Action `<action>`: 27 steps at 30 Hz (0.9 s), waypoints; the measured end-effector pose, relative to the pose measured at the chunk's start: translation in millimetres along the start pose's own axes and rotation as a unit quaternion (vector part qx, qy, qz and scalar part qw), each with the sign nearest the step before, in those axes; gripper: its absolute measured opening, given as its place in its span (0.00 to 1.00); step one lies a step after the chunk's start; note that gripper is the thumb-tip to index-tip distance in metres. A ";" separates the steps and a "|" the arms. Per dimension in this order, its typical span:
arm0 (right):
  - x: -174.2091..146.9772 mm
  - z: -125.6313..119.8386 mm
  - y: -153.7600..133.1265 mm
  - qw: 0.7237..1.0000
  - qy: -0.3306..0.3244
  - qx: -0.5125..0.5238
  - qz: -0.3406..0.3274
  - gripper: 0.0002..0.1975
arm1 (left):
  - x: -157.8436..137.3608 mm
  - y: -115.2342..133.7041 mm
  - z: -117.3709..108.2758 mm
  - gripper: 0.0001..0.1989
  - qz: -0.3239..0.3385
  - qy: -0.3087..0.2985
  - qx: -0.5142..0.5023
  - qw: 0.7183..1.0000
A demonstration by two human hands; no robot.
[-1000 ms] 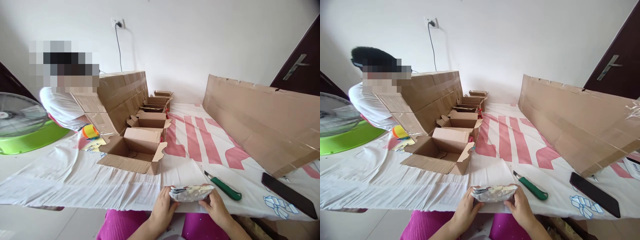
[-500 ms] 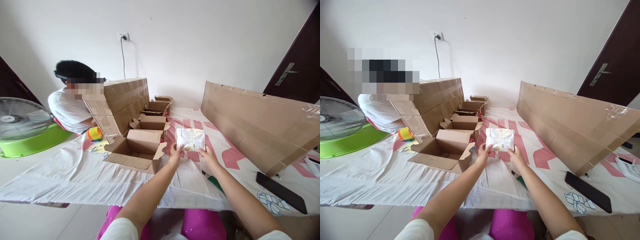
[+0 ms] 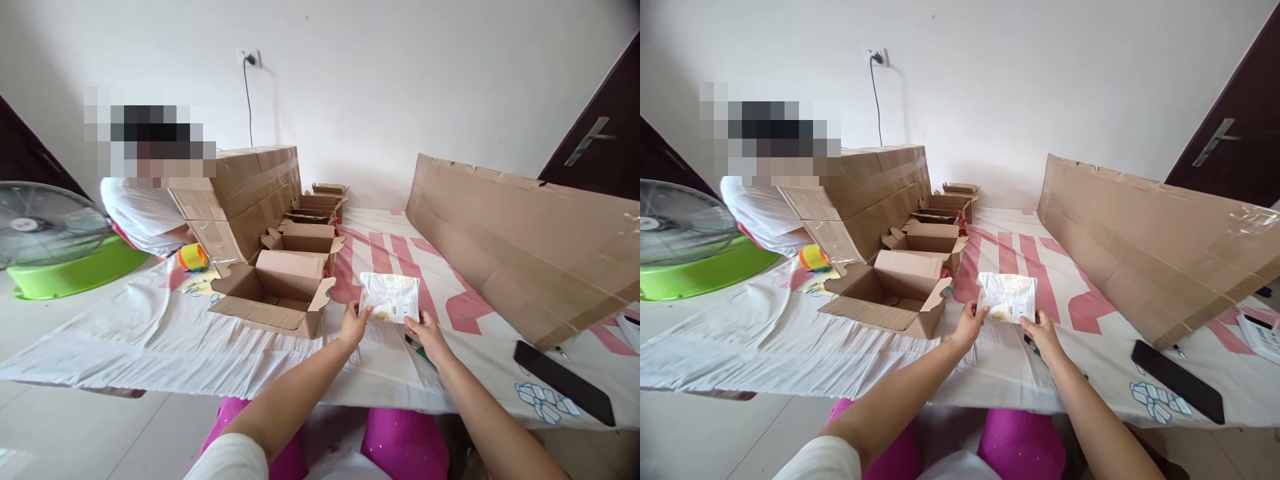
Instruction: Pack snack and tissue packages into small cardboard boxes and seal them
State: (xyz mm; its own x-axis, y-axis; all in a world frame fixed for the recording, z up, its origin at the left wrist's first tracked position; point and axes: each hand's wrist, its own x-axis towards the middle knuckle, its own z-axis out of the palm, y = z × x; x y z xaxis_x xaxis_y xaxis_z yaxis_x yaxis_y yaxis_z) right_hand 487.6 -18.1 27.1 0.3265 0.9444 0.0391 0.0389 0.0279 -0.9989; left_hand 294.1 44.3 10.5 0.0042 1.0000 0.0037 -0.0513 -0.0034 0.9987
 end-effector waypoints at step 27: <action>-67.9 35.7 -4.0 0.991 -0.051 0.107 0.067 0.21 | -101.4 2.7 -99.4 0.27 -0.050 -0.144 0.007 0.988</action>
State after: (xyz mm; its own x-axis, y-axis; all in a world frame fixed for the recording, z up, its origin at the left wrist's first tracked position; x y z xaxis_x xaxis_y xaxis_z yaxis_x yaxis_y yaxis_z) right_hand 431.6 -70.7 27.4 0.2182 0.9720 -0.0866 -0.2035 -0.0415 -0.9782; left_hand 194.3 -56.7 7.8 0.2926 0.9526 -0.0835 -0.0226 0.0942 0.9953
